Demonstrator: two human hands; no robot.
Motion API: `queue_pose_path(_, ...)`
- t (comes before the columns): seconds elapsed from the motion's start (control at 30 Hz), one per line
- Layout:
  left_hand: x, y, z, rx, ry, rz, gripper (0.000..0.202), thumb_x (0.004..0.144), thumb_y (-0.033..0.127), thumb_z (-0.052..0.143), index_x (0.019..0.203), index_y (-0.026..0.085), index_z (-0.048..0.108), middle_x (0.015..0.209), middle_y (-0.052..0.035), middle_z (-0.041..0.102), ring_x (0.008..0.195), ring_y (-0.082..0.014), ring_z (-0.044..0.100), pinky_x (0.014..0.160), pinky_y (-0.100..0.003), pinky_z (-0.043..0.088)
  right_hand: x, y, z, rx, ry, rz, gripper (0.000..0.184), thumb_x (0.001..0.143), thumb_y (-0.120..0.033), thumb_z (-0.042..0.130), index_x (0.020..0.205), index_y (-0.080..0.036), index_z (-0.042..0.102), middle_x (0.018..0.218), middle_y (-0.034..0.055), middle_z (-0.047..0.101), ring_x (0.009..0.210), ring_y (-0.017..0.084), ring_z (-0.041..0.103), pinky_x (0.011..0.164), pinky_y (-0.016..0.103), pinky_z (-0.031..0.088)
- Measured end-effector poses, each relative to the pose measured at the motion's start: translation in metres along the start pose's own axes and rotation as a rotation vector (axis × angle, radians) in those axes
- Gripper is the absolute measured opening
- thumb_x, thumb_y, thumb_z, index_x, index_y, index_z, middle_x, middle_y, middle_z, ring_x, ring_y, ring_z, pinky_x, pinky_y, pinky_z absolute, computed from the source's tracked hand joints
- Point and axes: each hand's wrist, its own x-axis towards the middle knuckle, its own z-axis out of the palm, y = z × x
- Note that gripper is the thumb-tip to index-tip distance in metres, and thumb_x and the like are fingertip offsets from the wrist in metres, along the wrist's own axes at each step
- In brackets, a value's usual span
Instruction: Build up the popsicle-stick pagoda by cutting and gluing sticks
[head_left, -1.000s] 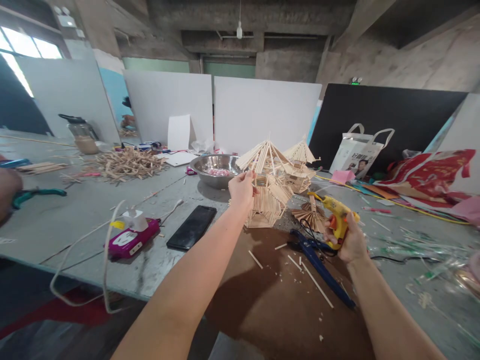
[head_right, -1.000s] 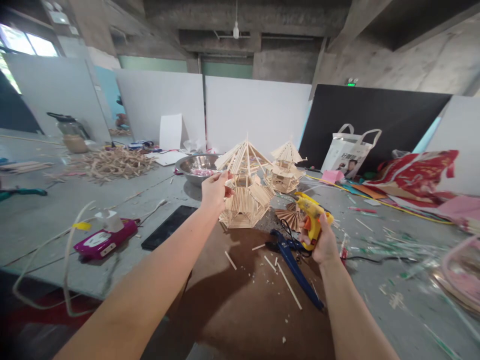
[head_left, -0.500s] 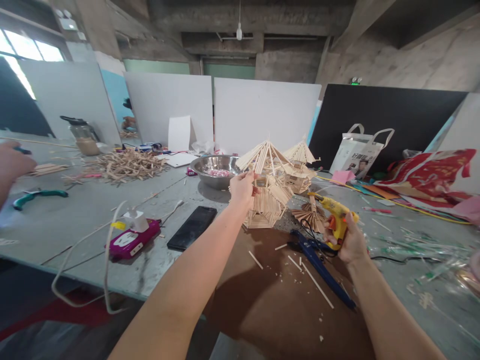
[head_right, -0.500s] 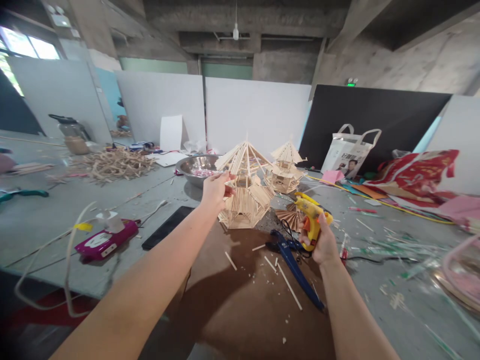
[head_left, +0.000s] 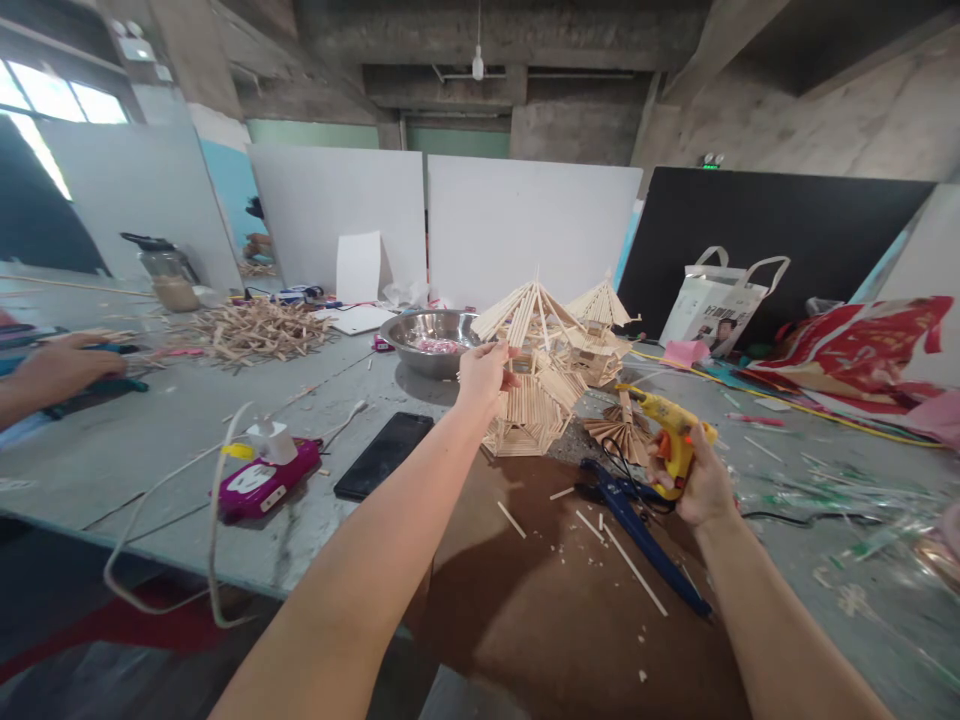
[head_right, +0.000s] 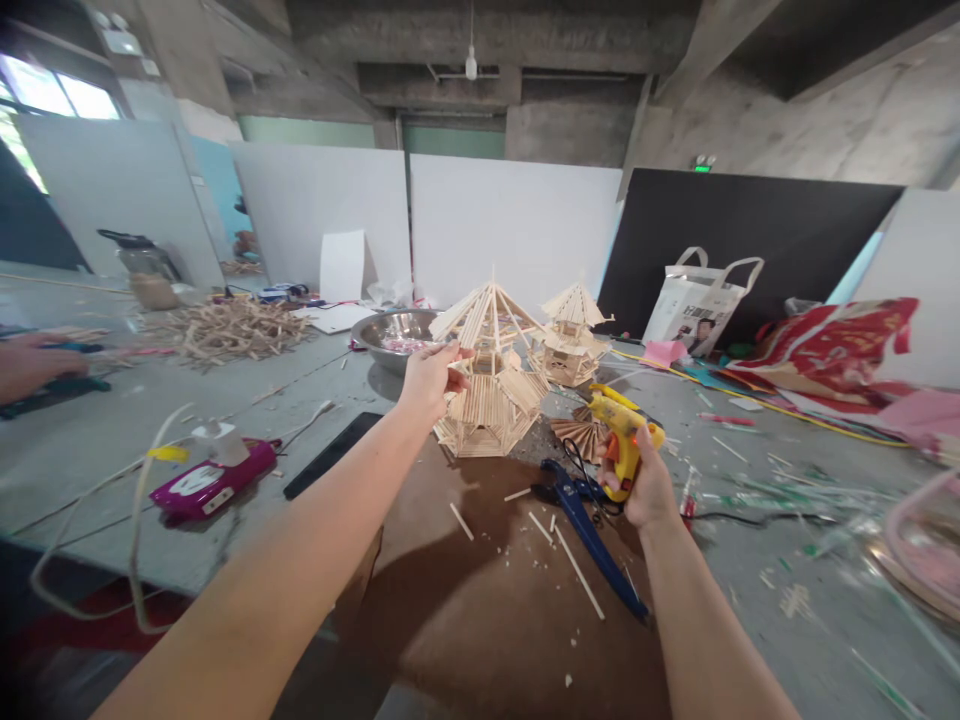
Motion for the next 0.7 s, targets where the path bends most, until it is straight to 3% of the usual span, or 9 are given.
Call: queue_pose_path(0.7,0.0043,0.0042,-0.0058,0.009,-0.076,-0.071,0.013,0.066,0.025,0.054,0.068,0.012,0.057,0.081,-0.0077,0.063,0.03,-0.0046,0.046,0.027,-0.018,0.028,-0.0002,-0.0006,-0.0003,0.005,-0.005,-0.005,0.039,0.068,-0.056,0.045,0.067,-0.02,0.058,0.057,-0.0014,0.06,0.027,0.004,0.036,0.035,0.024,0.04)
